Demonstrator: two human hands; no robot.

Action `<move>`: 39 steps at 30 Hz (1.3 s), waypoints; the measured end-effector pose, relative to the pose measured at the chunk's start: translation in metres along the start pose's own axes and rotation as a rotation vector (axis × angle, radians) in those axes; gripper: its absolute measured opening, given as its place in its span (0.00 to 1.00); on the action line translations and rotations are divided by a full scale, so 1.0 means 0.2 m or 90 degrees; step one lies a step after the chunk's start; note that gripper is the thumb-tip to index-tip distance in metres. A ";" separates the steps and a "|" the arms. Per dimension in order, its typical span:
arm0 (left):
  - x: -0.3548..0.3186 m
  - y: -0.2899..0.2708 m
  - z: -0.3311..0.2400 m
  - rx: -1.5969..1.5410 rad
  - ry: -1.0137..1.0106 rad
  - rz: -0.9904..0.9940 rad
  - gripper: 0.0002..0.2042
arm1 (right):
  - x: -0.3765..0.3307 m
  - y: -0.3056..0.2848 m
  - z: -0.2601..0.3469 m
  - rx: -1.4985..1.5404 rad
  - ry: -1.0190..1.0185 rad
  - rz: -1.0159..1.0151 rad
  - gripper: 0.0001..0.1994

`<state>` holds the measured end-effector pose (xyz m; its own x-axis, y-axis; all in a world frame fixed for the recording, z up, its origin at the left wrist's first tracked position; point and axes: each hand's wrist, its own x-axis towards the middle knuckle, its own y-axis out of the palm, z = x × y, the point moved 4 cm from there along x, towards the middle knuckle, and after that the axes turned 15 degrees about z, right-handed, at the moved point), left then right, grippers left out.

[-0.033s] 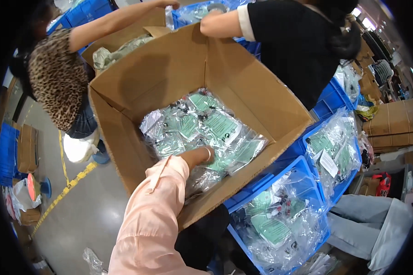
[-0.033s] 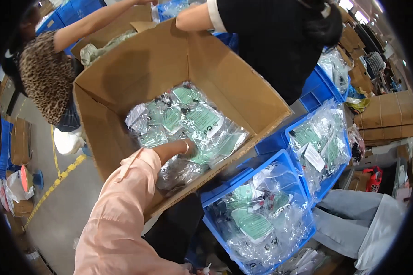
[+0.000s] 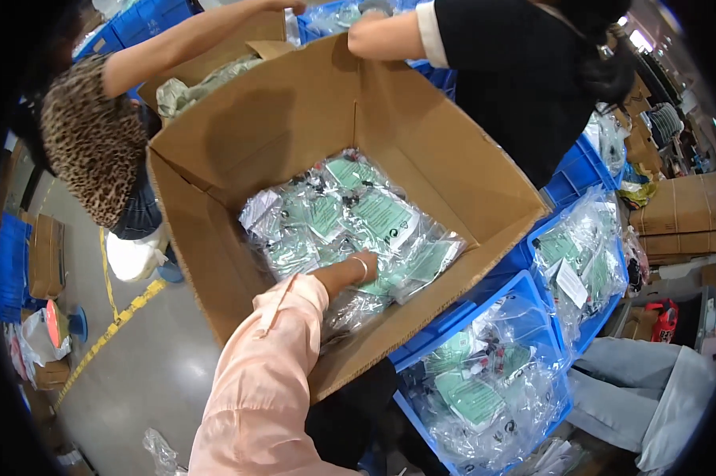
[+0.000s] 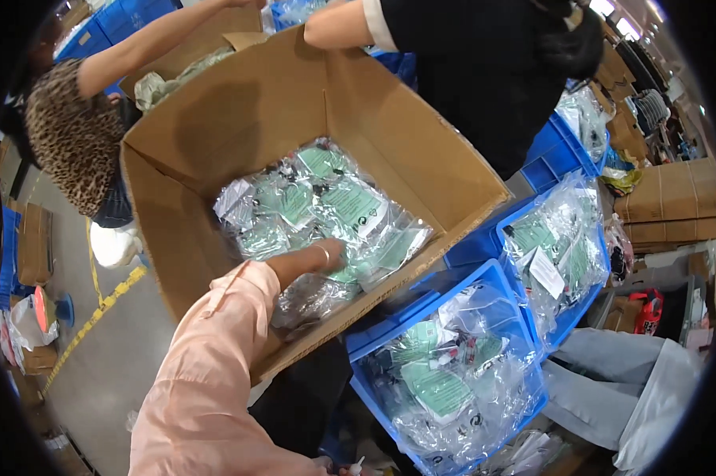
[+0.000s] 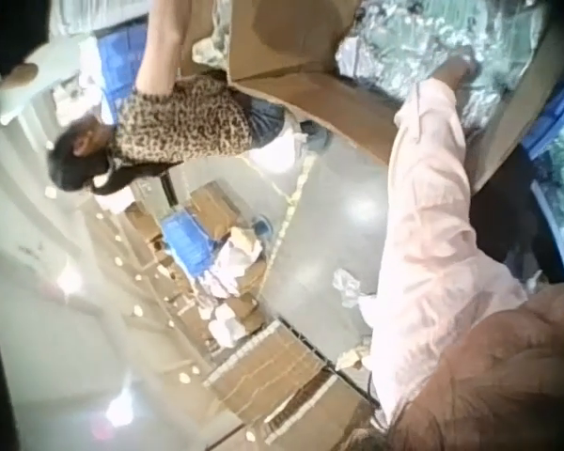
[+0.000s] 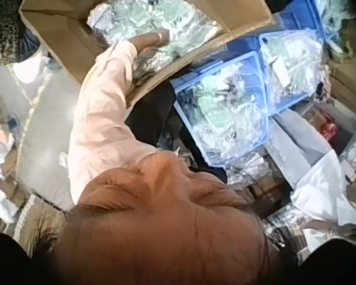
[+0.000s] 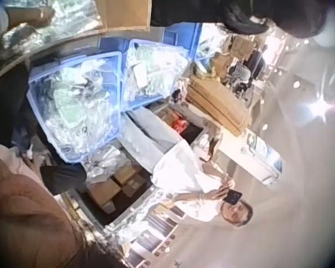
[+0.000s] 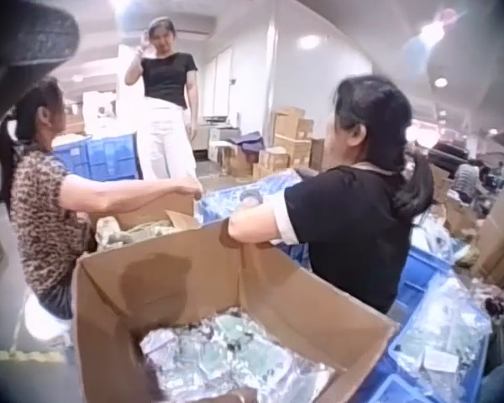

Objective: Packing and sorting small packaged products into larger boxes and crates in a warehouse environment.

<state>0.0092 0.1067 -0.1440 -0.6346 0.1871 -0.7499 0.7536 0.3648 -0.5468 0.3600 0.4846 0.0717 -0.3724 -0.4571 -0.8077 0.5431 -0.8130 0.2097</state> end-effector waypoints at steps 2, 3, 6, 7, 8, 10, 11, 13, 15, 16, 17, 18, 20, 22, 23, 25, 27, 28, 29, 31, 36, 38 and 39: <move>0.02 -0.03 -0.12 -0.156 0.048 -0.167 0.33 | 0.04 -0.04 0.00 -0.005 0.028 -0.010 0.07; 0.04 -0.06 -0.23 -0.206 0.064 -0.213 0.33 | 0.05 -0.07 0.01 -0.006 0.041 -0.023 0.07; 0.28 0.06 -0.27 -0.279 -0.070 -0.335 0.32 | 0.07 -0.09 0.01 -0.010 0.069 -0.033 0.08; 0.34 0.10 -0.28 -0.282 -0.151 -0.288 0.29 | 0.07 -0.11 0.01 -0.010 0.073 -0.047 0.08; 0.44 0.15 -0.16 -0.288 -0.149 -0.250 0.25 | 0.09 -0.12 0.03 -0.017 0.073 -0.041 0.08; 0.51 0.20 -0.07 -0.266 -0.102 -0.206 0.13 | 0.10 -0.16 0.04 -0.023 0.070 -0.060 0.08; 0.47 0.17 -0.10 -0.236 -0.063 -0.202 0.09 | 0.08 -0.17 0.04 -0.022 0.068 -0.079 0.08; 0.41 0.08 -0.06 -0.241 -0.082 -0.339 0.09 | 0.05 -0.15 0.04 -0.022 0.061 -0.087 0.09; 0.29 -0.06 0.00 -0.246 -0.103 -0.485 0.09 | 0.03 -0.13 0.05 -0.028 0.048 -0.088 0.09; 0.24 -0.13 0.05 -0.372 -0.128 -0.505 0.10 | 0.02 -0.12 0.05 -0.033 0.038 -0.089 0.09; 0.18 -0.21 0.09 -0.500 -0.149 -0.522 0.12 | 0.01 -0.12 0.06 -0.038 0.027 -0.090 0.10; 0.12 -0.29 0.11 -0.495 -0.141 -0.538 0.12 | -0.01 -0.11 0.07 -0.042 0.016 -0.090 0.10; -0.03 -0.44 0.18 -0.602 -0.210 -0.616 0.15 | -0.03 -0.08 0.08 -0.051 -0.011 -0.087 0.10; -0.20 -0.64 0.15 -0.602 -0.145 -0.591 0.15 | -0.08 -0.05 0.08 -0.057 -0.041 -0.093 0.11; -0.29 -0.72 0.12 -0.602 -0.095 -0.552 0.16 | -0.10 -0.03 0.07 -0.060 -0.057 -0.096 0.11; -0.46 -0.85 0.22 -0.595 -0.042 -0.574 0.16 | -0.14 0.02 0.10 -0.080 -0.096 -0.081 0.11; -0.67 -0.96 0.39 -0.478 0.002 -0.623 0.15 | -0.15 0.06 0.16 -0.116 -0.142 -0.047 0.12; -0.84 -1.04 0.08 -0.385 0.045 -0.619 0.13 | -0.16 0.05 0.19 -0.114 -0.165 -0.074 0.12; -1.01 -1.07 0.00 -0.343 0.061 -0.667 0.12 | -0.15 0.05 0.23 -0.130 -0.190 -0.066 0.12; -1.32 -1.14 -0.10 -0.292 0.070 -0.741 0.12 | -0.16 0.07 0.29 -0.159 -0.231 -0.045 0.13; -2.04 -1.27 -0.53 -0.200 0.314 -0.696 0.12 | -0.41 0.20 0.55 -0.354 -0.397 -0.096 0.10; -2.34 -1.29 -0.79 -0.071 0.381 -0.687 0.11 | -0.42 0.19 0.68 -0.077 -0.396 -0.072 0.05; -2.48 -1.28 -0.93 -0.031 0.416 -0.660 0.11 | -0.47 0.20 0.77 -0.094 -0.454 -0.073 0.04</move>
<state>0.0995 0.0907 0.4377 -0.9070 0.2061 0.3672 -0.1567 0.6442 -0.7486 0.3005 0.4398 0.2408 -0.8044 -0.5365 -0.2552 0.5485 -0.8357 0.0279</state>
